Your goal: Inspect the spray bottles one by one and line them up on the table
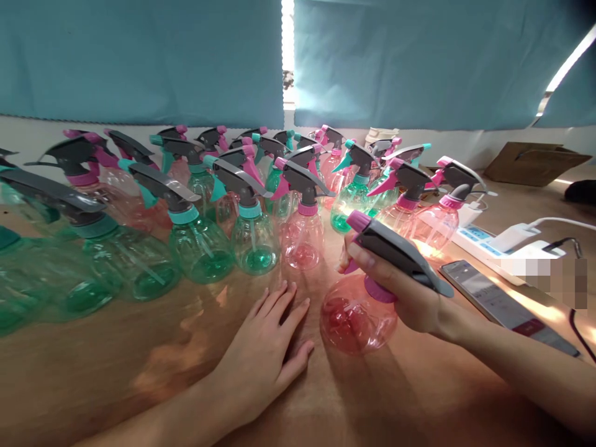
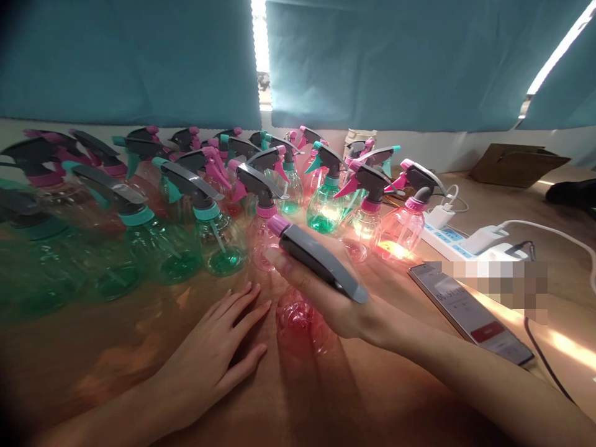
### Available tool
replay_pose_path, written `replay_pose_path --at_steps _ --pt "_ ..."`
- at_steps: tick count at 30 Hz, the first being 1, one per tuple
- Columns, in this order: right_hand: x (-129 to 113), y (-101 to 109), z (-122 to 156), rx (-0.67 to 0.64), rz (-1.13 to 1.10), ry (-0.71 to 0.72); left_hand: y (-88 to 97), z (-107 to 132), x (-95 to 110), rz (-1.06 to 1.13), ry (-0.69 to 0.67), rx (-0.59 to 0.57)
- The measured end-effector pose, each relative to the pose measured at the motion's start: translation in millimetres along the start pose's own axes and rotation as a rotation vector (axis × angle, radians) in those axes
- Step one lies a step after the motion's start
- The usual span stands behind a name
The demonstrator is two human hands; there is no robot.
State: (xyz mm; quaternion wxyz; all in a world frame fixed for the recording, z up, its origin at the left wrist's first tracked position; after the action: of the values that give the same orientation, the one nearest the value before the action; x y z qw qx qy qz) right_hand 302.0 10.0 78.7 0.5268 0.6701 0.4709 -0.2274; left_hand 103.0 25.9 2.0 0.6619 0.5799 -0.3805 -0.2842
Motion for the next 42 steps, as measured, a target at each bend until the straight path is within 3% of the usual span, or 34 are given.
replay_pose_path --at_steps 7,12,24,42 --pt "2.1 -4.1 -3.4 0.023 -0.106 -0.085 -0.9 0.3 -0.4 0.015 0.005 0.009" --pt "-1.8 -5.5 -6.5 0.046 -0.175 -0.072 0.2 0.1 0.6 0.009 0.01 -0.026" --pt "1.2 -3.6 -4.0 0.037 -0.051 -0.035 0.5 0.5 0.7 0.042 0.011 -0.004" --pt "4.3 -5.6 -3.8 0.012 -0.113 -0.05 1.4 -1.0 2.2 0.021 0.009 -0.029"
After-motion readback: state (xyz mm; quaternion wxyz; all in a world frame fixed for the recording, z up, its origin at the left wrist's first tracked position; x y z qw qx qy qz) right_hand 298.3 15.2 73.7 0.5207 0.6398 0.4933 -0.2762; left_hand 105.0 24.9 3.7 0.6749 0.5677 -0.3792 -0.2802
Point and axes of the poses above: each hand's wrist, its own z-axis away from the middle knuckle, its own y-axis out of the back of the hand, x = y × z, the point moved 3 cm from there along -z, towards the middle knuckle, and after that the axes turned 10 degrees about -x, right-handed, at the moved point
